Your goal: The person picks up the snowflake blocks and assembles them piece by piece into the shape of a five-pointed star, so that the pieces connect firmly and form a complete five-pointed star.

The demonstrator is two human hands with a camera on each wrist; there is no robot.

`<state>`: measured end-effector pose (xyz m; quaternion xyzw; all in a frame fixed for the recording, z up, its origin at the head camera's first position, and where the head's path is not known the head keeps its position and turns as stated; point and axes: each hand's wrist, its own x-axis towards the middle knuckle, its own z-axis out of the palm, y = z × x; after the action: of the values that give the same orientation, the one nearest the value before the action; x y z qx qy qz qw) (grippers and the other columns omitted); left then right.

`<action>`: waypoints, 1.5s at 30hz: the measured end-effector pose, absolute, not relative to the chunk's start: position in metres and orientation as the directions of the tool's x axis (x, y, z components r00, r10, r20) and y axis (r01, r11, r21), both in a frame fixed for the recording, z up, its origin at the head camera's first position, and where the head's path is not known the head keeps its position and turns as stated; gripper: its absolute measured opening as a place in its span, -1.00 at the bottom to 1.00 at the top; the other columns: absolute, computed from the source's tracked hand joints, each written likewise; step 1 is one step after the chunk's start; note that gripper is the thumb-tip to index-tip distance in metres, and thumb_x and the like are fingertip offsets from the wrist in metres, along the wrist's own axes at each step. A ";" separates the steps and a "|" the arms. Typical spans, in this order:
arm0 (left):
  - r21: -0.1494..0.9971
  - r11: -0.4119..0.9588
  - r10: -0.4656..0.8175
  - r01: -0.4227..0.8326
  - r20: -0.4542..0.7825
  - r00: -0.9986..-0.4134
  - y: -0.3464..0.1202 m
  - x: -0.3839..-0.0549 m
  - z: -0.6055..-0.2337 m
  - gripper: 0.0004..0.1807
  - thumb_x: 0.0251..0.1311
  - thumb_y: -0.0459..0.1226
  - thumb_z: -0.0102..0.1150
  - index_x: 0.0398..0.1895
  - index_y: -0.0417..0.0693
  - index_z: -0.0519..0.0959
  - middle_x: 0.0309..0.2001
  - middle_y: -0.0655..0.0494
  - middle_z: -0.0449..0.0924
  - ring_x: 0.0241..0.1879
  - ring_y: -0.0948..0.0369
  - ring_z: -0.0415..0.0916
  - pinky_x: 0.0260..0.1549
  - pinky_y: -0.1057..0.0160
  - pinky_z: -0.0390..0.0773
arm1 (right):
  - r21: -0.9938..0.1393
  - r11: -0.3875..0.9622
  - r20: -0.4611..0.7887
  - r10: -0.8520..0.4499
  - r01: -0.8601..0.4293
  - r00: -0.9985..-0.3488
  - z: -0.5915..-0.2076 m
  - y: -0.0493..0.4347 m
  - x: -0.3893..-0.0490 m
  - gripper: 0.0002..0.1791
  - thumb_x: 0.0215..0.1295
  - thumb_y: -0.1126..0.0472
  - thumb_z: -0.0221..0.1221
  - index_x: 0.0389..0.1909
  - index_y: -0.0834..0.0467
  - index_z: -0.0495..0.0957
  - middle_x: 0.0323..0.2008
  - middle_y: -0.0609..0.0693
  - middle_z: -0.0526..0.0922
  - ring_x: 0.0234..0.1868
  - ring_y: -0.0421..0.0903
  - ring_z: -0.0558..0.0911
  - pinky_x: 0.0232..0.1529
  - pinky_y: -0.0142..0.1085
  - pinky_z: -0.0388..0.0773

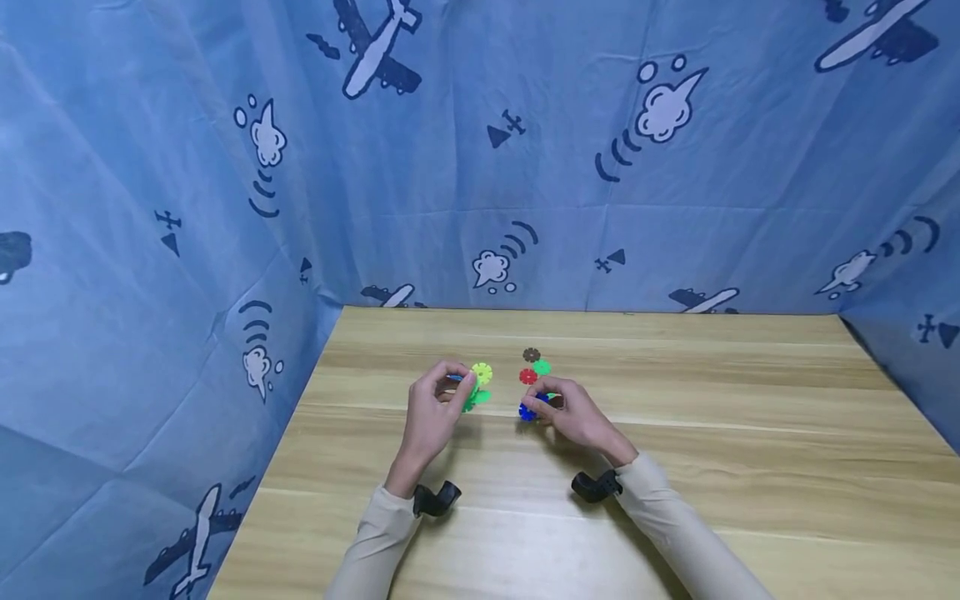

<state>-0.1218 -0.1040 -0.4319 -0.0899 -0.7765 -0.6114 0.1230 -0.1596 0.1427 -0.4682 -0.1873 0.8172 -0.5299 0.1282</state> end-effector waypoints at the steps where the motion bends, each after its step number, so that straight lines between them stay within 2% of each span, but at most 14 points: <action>1: 0.929 0.233 -0.010 0.288 0.298 -0.954 -0.104 -0.122 -0.432 -0.82 0.47 -0.15 0.25 -0.15 -0.08 0.66 -0.09 -0.05 0.73 -0.17 0.14 0.75 -0.28 0.33 0.74 | -0.921 0.355 -0.012 -0.439 -0.161 -0.899 -0.469 0.143 -0.160 -0.79 0.51 0.19 0.23 -0.06 0.27 0.64 -0.10 0.21 0.68 -0.18 -0.02 0.77 -0.17 -0.29 0.78; 5: 0.935 0.230 -0.014 0.271 0.281 -0.959 -0.103 -0.121 -0.433 -0.82 0.47 -0.17 0.25 -0.13 -0.10 0.66 -0.08 -0.05 0.72 -0.19 0.16 0.72 -0.28 0.33 0.75 | -0.936 0.325 -0.025 -0.447 -0.135 -0.894 -0.469 0.145 -0.160 -0.69 0.52 0.15 0.22 0.02 0.33 0.66 -0.05 0.26 0.69 -0.15 0.05 0.83 -0.13 -0.26 0.79; 10: 0.949 0.179 -0.005 0.259 0.264 -0.965 -0.103 -0.119 -0.434 -0.82 0.47 -0.20 0.25 -0.12 -0.14 0.66 -0.05 -0.09 0.69 -0.20 0.20 0.72 -0.29 0.34 0.75 | -0.937 0.328 -0.034 -0.432 -0.121 -0.901 -0.467 0.145 -0.160 -0.73 0.51 0.11 0.24 -0.07 0.26 0.71 -0.12 0.22 0.74 -0.16 0.04 0.83 -0.16 -0.29 0.77; 15: 0.949 0.177 0.005 0.259 0.263 -0.965 -0.104 -0.118 -0.435 -0.81 0.46 -0.19 0.25 -0.10 -0.16 0.66 -0.05 -0.10 0.70 -0.20 0.21 0.73 -0.18 0.35 0.74 | -0.954 0.285 -0.044 -0.431 -0.090 -0.901 -0.465 0.144 -0.159 -0.74 0.50 0.12 0.26 -0.08 0.28 0.67 -0.18 0.25 0.78 -0.17 0.12 0.83 -0.22 -0.22 0.79; 22: 0.953 0.197 0.013 0.229 0.231 -0.973 -0.103 -0.112 -0.442 -0.81 0.44 -0.19 0.28 -0.10 -0.14 0.67 -0.09 -0.06 0.71 -0.16 0.20 0.71 -0.06 0.32 0.73 | -0.934 0.339 -0.030 -0.388 -0.112 -0.921 -0.468 0.145 -0.151 -0.77 0.44 0.09 0.32 -0.15 0.20 0.70 -0.23 0.15 0.71 -0.24 -0.01 0.72 -0.28 -0.23 0.75; 24: 0.954 0.212 0.018 0.212 0.213 -0.977 -0.101 -0.108 -0.445 -0.82 0.44 -0.18 0.28 -0.10 -0.11 0.68 -0.09 -0.04 0.71 -0.17 0.23 0.70 -0.06 0.34 0.72 | -0.925 0.364 -0.033 -0.373 -0.113 -0.927 -0.470 0.146 -0.147 -0.78 0.43 0.08 0.32 -0.17 0.18 0.71 -0.26 0.14 0.68 -0.27 -0.03 0.65 -0.38 -0.24 0.71; 27: 0.955 0.226 0.029 0.194 0.192 -0.981 -0.100 -0.104 -0.448 -0.82 0.45 -0.17 0.27 -0.11 -0.09 0.67 -0.10 -0.03 0.71 -0.18 0.23 0.71 -0.07 0.36 0.70 | -0.933 0.350 -0.048 -0.355 -0.085 -0.934 -0.473 0.147 -0.143 -0.74 0.47 0.03 0.29 -0.15 0.17 0.68 -0.29 0.22 0.65 -0.40 -0.01 0.61 -0.49 -0.24 0.65; 29: 0.956 0.226 0.035 0.189 0.186 -0.982 -0.099 -0.103 -0.448 -0.83 0.46 -0.17 0.26 -0.12 -0.08 0.67 -0.10 -0.04 0.70 -0.17 0.22 0.72 -0.08 0.37 0.70 | -0.955 0.294 -0.062 -0.351 -0.047 -0.934 -0.472 0.147 -0.142 -0.69 0.51 0.02 0.25 -0.09 0.21 0.64 -0.23 0.29 0.64 -0.46 0.02 0.64 -0.49 -0.14 0.71; 31: 0.955 0.225 0.048 0.193 0.187 -0.981 -0.099 -0.103 -0.448 -0.83 0.47 -0.17 0.25 -0.12 -0.10 0.65 -0.09 -0.05 0.70 -0.15 0.19 0.73 -0.06 0.35 0.70 | -0.973 0.229 -0.065 -0.352 -0.019 -0.934 -0.470 0.146 -0.142 -0.64 0.55 0.01 0.20 0.00 0.27 0.58 -0.13 0.36 0.63 -0.47 0.07 0.71 -0.41 -0.06 0.77; 33: 0.953 0.227 0.064 0.199 0.189 -0.980 -0.099 -0.104 -0.448 -0.82 0.48 -0.17 0.24 -0.11 -0.11 0.65 -0.08 -0.06 0.70 -0.12 0.16 0.74 -0.04 0.34 0.70 | -0.987 0.162 -0.057 -0.361 -0.003 -0.931 -0.466 0.145 -0.142 -0.60 0.58 0.02 0.16 0.07 0.32 0.53 0.01 0.39 0.60 -0.38 0.20 0.77 -0.31 0.03 0.80; 36: 0.952 0.229 0.093 0.205 0.189 -0.978 -0.098 -0.105 -0.447 -0.81 0.48 -0.15 0.23 -0.09 -0.10 0.64 -0.06 -0.06 0.70 -0.09 0.13 0.76 -0.05 0.34 0.72 | -0.996 0.092 -0.014 -0.382 -0.023 -0.924 -0.459 0.145 -0.143 -0.56 0.61 0.04 0.11 0.14 0.39 0.48 0.11 0.37 0.55 -0.27 0.32 0.78 -0.23 0.04 0.79; 38: 0.948 0.235 0.109 0.212 0.191 -0.975 -0.097 -0.107 -0.446 -0.81 0.48 -0.14 0.23 -0.08 -0.06 0.65 -0.05 -0.04 0.70 -0.09 0.13 0.77 -0.10 0.35 0.72 | -0.997 0.059 0.017 -0.401 -0.044 -0.916 -0.454 0.145 -0.145 -0.55 0.62 0.06 0.10 0.17 0.40 0.46 0.11 0.34 0.55 -0.21 0.32 0.78 -0.18 0.06 0.79; 45: 0.915 0.288 0.148 0.282 0.248 -0.957 -0.092 -0.115 -0.437 -0.87 0.47 -0.16 0.24 -0.10 0.00 0.67 -0.08 0.03 0.74 -0.16 0.16 0.76 -0.14 0.29 0.72 | -0.996 -0.014 0.088 -0.476 -0.093 -0.875 -0.430 0.146 -0.152 -0.58 0.57 0.21 0.15 0.30 0.35 0.41 0.19 0.32 0.53 -0.06 0.00 0.83 0.07 0.17 0.69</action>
<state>-0.1155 -0.0918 -0.4366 -0.1342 -0.8003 -0.5815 0.0576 -0.1522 0.1463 -0.4302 -0.2066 0.6881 -0.6813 0.1404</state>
